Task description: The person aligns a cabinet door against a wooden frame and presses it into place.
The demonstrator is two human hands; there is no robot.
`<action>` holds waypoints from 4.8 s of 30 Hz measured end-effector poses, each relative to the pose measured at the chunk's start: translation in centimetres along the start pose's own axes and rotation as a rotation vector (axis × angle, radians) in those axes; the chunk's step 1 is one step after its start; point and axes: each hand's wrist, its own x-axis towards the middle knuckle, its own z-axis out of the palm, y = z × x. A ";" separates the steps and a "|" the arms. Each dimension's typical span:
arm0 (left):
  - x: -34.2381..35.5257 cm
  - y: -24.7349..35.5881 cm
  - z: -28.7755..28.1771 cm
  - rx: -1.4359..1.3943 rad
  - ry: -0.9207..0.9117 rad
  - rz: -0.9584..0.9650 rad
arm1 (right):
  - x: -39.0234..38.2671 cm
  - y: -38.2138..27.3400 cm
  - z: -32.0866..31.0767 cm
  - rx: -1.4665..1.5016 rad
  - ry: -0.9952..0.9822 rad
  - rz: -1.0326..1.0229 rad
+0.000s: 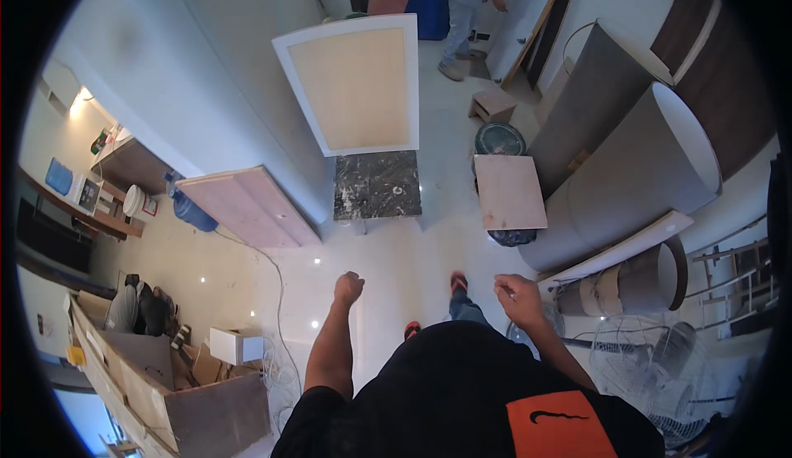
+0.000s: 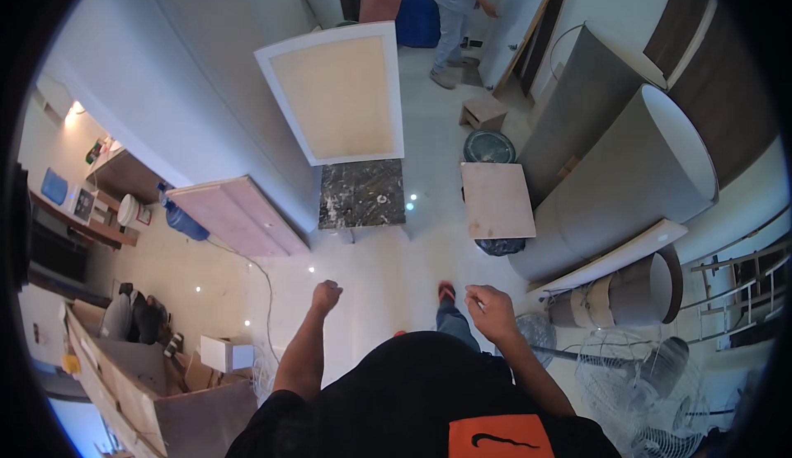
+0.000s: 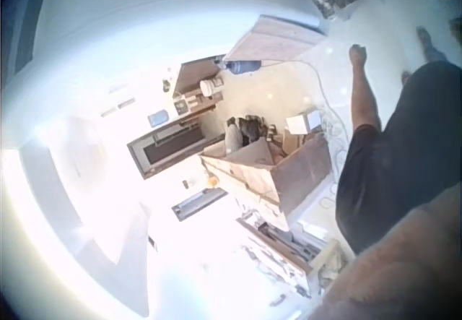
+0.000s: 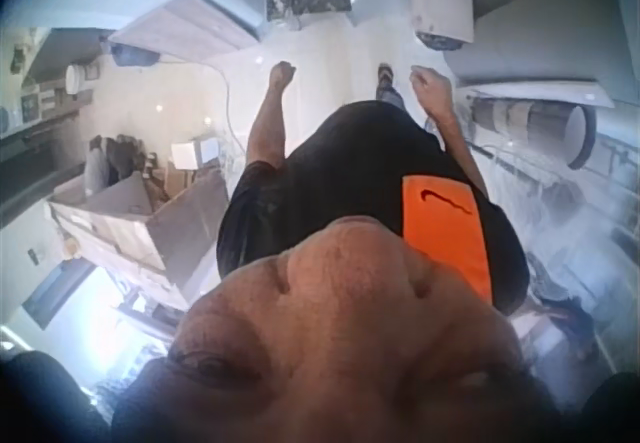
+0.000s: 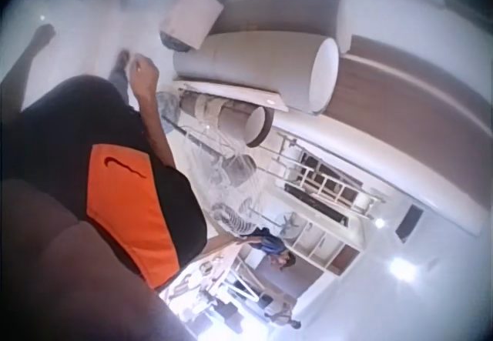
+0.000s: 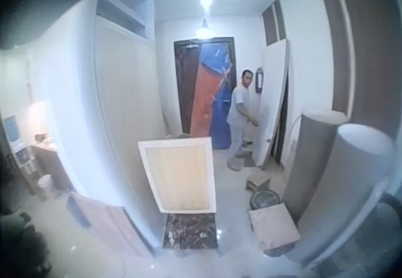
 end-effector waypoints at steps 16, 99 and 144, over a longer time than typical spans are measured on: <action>-3.1 7.4 5.0 0.341 -0.684 -0.183 | 35.3 13.4 -4.5 0.035 -0.152 -0.082; 53.7 41.1 -45.5 0.256 0.656 -0.335 | 77.9 1.1 6.6 0.565 -0.496 -0.578; 44.6 35.9 -39.8 -0.501 1.307 -0.794 | 100.6 4.9 13.4 0.313 -1.786 -0.663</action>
